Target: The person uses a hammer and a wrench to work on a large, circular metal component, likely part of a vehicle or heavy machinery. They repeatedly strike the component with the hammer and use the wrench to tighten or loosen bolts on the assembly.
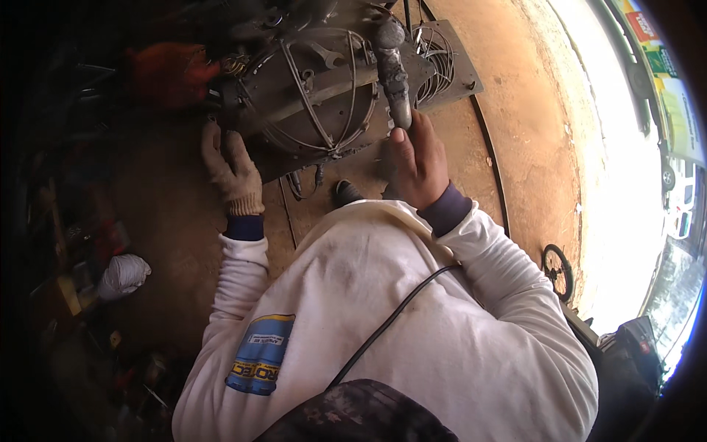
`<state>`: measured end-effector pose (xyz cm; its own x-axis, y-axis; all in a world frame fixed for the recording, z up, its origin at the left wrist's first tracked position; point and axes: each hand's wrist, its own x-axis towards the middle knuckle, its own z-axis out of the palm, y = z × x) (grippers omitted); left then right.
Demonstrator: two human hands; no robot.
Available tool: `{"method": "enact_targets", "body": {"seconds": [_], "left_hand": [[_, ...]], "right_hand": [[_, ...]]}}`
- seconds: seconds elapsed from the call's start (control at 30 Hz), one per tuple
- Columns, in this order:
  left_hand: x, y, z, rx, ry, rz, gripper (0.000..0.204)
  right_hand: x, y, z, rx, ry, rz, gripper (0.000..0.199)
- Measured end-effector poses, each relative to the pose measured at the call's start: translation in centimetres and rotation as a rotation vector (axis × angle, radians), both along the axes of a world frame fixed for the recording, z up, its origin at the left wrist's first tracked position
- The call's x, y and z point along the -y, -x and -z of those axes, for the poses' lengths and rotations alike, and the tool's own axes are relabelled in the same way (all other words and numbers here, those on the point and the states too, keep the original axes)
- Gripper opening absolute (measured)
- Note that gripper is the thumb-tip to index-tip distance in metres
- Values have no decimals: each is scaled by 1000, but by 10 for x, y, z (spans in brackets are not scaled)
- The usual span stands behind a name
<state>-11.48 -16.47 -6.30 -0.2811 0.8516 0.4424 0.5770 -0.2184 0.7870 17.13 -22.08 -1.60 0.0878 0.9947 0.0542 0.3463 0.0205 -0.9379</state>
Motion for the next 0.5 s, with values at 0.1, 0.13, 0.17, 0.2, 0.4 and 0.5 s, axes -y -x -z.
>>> {"method": "enact_targets", "body": {"seconds": [0.1, 0.13, 0.17, 0.2, 0.4, 0.5], "left_hand": [[49, -29, -63, 71, 169, 386, 45], [52, -42, -82, 1, 153, 504, 46], [53, -54, -93, -67, 141, 633, 48], [59, -58, -87, 32, 238, 611, 44], [83, -49, -62, 1353, 280, 299, 47], [104, -2, -40, 893, 374, 81, 31]], "right_hand": [[-6, 33, -22, -62, -227, -224, 41], [-9, 48, -37, -51, -212, -299, 42], [-13, 60, -38, -180, -162, -398, 42], [-17, 75, -33, -148, -259, -418, 43], [-20, 98, -32, 241, -317, -750, 58], [-30, 67, -33, 169, -206, -662, 55]]}}
